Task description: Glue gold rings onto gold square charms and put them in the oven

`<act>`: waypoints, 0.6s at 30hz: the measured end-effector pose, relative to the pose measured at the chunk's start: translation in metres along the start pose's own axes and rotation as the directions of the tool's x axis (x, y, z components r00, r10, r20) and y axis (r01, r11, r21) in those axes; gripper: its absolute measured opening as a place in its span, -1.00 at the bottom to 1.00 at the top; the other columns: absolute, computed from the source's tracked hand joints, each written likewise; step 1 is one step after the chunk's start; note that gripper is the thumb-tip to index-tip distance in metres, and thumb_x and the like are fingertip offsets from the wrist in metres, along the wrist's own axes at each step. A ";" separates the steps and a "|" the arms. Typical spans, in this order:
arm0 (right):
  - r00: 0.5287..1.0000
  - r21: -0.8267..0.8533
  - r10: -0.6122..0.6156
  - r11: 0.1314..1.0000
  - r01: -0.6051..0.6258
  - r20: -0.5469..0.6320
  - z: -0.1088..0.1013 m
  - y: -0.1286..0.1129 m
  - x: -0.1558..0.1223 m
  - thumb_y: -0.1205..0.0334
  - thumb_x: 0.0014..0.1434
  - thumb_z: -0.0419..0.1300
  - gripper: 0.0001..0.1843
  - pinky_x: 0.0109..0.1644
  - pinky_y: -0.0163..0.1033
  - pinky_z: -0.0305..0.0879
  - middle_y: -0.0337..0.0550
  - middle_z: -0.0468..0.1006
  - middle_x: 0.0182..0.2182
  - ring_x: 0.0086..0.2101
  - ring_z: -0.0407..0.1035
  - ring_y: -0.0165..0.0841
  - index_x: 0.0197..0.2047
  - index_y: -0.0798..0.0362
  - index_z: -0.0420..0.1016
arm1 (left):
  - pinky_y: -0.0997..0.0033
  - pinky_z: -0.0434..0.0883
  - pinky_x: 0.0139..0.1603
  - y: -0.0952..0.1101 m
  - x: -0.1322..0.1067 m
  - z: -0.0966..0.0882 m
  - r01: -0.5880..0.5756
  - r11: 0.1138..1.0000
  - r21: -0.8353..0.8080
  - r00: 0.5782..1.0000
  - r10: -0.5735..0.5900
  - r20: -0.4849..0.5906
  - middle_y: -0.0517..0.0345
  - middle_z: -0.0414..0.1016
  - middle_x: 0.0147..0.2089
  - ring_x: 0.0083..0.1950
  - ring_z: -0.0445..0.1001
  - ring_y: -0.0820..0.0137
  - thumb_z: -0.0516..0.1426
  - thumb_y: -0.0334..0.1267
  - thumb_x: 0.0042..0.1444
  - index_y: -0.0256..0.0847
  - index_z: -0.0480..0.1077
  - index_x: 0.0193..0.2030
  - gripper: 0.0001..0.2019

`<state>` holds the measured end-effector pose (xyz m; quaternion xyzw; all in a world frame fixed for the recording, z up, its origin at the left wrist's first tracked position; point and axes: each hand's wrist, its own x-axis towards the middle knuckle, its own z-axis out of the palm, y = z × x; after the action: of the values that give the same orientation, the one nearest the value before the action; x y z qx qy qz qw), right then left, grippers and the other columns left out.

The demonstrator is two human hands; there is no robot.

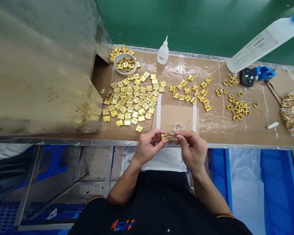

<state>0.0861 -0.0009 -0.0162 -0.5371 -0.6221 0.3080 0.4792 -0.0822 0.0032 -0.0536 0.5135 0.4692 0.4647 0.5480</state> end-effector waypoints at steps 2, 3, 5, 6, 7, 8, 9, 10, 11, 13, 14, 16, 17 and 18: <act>1.000 -0.004 -0.003 1.000 0.003 0.015 0.001 0.001 0.000 0.30 0.39 0.25 -0.89 -0.35 -0.29 0.61 -0.16 0.76 -0.30 -0.31 0.69 -0.30 -0.19 -0.03 0.62 | 0.56 0.51 -0.37 0.000 0.000 0.000 -0.001 1.000 -0.003 1.000 0.001 0.001 0.16 0.58 -0.38 -0.40 0.55 0.46 0.34 -0.27 0.15 -0.27 0.56 -0.14 -0.82; 1.000 -0.007 -0.002 1.000 0.003 0.020 0.002 0.002 0.000 0.30 0.39 0.25 -0.89 -0.35 -0.29 0.61 -0.16 0.76 -0.30 -0.31 0.69 -0.29 -0.19 -0.03 0.61 | 0.56 0.51 -0.38 0.000 0.000 0.000 -0.005 1.000 -0.003 1.000 0.005 0.001 0.16 0.57 -0.39 -0.41 0.55 0.46 0.34 -0.27 0.15 -0.26 0.56 -0.13 -0.82; 1.000 -0.013 0.003 1.000 -0.002 0.024 0.003 0.002 -0.001 0.29 0.39 0.25 -0.89 -0.35 -0.27 0.62 -0.15 0.76 -0.31 -0.31 0.69 -0.29 -0.19 -0.03 0.61 | 0.57 0.50 -0.39 0.000 0.000 0.001 -0.015 1.000 0.000 1.000 0.015 0.001 0.18 0.57 -0.40 -0.42 0.54 0.48 0.34 -0.27 0.15 -0.26 0.56 -0.13 -0.82; 1.000 -0.016 0.005 1.000 -0.005 0.025 0.003 0.003 -0.001 0.28 0.39 0.25 -0.89 -0.35 -0.26 0.62 -0.15 0.76 -0.31 -0.31 0.69 -0.28 -0.20 -0.03 0.61 | 0.58 0.50 -0.40 0.000 0.001 0.001 -0.019 1.000 0.000 1.000 0.019 0.002 0.19 0.56 -0.41 -0.42 0.53 0.48 0.34 -0.27 0.15 -0.26 0.56 -0.13 -0.82; 1.000 -0.018 0.007 1.000 -0.007 0.025 0.003 0.003 -0.002 0.28 0.39 0.25 -0.89 -0.34 -0.26 0.62 -0.14 0.75 -0.31 -0.32 0.69 -0.28 -0.20 -0.02 0.61 | 0.58 0.50 -0.40 0.000 0.001 0.001 -0.023 1.000 0.000 1.000 0.023 0.004 0.19 0.57 -0.40 -0.42 0.53 0.48 0.34 -0.28 0.15 -0.26 0.56 -0.13 -0.82; 1.000 -0.021 0.008 1.000 -0.008 0.027 0.003 0.003 -0.002 0.29 0.38 0.25 -0.89 -0.34 -0.26 0.63 -0.14 0.75 -0.31 -0.32 0.68 -0.28 -0.20 -0.02 0.61 | 0.58 0.50 -0.40 0.000 0.001 0.000 -0.027 1.000 -0.001 1.000 0.027 0.005 0.19 0.57 -0.40 -0.42 0.54 0.48 0.34 -0.28 0.15 -0.26 0.56 -0.13 -0.83; 1.000 -0.023 0.008 1.000 -0.007 0.029 0.003 0.003 -0.002 0.30 0.38 0.26 -0.89 -0.33 -0.25 0.63 -0.14 0.76 -0.30 -0.32 0.68 -0.28 -0.20 -0.02 0.61 | 0.58 0.50 -0.40 0.001 0.001 0.000 -0.032 0.999 -0.002 0.999 0.032 0.005 0.19 0.57 -0.40 -0.42 0.54 0.48 0.34 -0.28 0.16 -0.26 0.56 -0.13 -0.83; 1.000 -0.025 0.006 1.000 -0.005 0.031 0.004 0.003 -0.002 0.30 0.37 0.26 -0.89 -0.33 -0.25 0.63 -0.15 0.76 -0.30 -0.32 0.68 -0.29 -0.20 -0.03 0.61 | 0.59 0.49 -0.41 0.001 0.001 0.000 -0.039 0.999 -0.003 0.999 0.039 0.006 0.20 0.57 -0.41 -0.42 0.53 0.49 0.33 -0.29 0.16 -0.26 0.56 -0.13 -0.84; 0.999 -0.027 0.002 1.000 -0.001 0.033 0.004 0.003 -0.002 0.31 0.37 0.26 -0.89 -0.32 -0.25 0.64 -0.15 0.76 -0.30 -0.32 0.68 -0.29 -0.20 -0.03 0.61 | 0.59 0.49 -0.41 0.001 0.001 0.000 -0.045 0.999 -0.004 0.999 0.045 0.007 0.20 0.56 -0.41 -0.43 0.53 0.49 0.33 -0.29 0.16 -0.25 0.56 -0.13 -0.84; 0.999 -0.028 -0.007 1.000 0.008 0.038 0.004 0.003 -0.002 0.32 0.37 0.26 -0.89 -0.31 -0.25 0.64 -0.16 0.76 -0.30 -0.32 0.68 -0.29 -0.20 -0.03 0.61 | 0.59 0.48 -0.42 0.001 0.001 0.000 -0.056 0.998 -0.005 0.998 0.056 0.007 0.21 0.56 -0.41 -0.44 0.52 0.49 0.33 -0.29 0.17 -0.25 0.56 -0.13 -0.85; 0.999 -0.028 -0.012 1.000 0.013 0.041 0.004 0.003 -0.001 0.32 0.36 0.26 -0.89 -0.31 -0.25 0.64 -0.16 0.76 -0.30 -0.31 0.68 -0.29 -0.20 -0.03 0.62 | 0.59 0.48 -0.42 0.001 0.001 0.000 -0.060 0.998 -0.005 0.998 0.060 0.007 0.22 0.56 -0.41 -0.44 0.52 0.50 0.33 -0.29 0.18 -0.25 0.56 -0.13 -0.85; 0.999 -0.031 -0.018 0.999 0.020 0.050 0.004 0.002 -0.001 0.32 0.37 0.26 -0.89 -0.31 -0.25 0.65 -0.16 0.76 -0.30 -0.31 0.69 -0.29 -0.20 -0.04 0.62 | 0.59 0.48 -0.42 0.001 0.001 0.000 -0.070 0.998 -0.003 0.998 0.070 0.008 0.22 0.56 -0.41 -0.44 0.52 0.50 0.33 -0.29 0.18 -0.25 0.56 -0.12 -0.85; 0.998 -0.036 -0.021 0.999 0.022 0.053 0.004 0.002 -0.001 0.33 0.37 0.25 -0.88 -0.31 -0.26 0.65 -0.15 0.76 -0.30 -0.30 0.69 -0.29 -0.20 -0.04 0.62 | 0.59 0.49 -0.42 0.000 0.001 0.000 -0.073 0.997 0.000 0.997 0.073 0.008 0.22 0.56 -0.41 -0.44 0.53 0.50 0.33 -0.29 0.18 -0.25 0.56 -0.12 -0.85; 0.998 -0.041 -0.024 0.999 0.027 0.054 0.004 0.001 -0.001 0.33 0.37 0.25 -0.88 -0.32 -0.26 0.65 -0.15 0.76 -0.29 -0.30 0.69 -0.29 -0.20 -0.04 0.62 | 0.59 0.49 -0.42 0.000 0.001 0.000 -0.076 0.997 0.003 0.997 0.076 0.009 0.21 0.57 -0.41 -0.43 0.53 0.49 0.33 -0.29 0.18 -0.25 0.56 -0.13 -0.85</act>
<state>0.0829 -0.0007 -0.0191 -0.5304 -0.6479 0.3032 0.4549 -0.0823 0.0041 -0.0534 0.5339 0.4479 0.4820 0.5310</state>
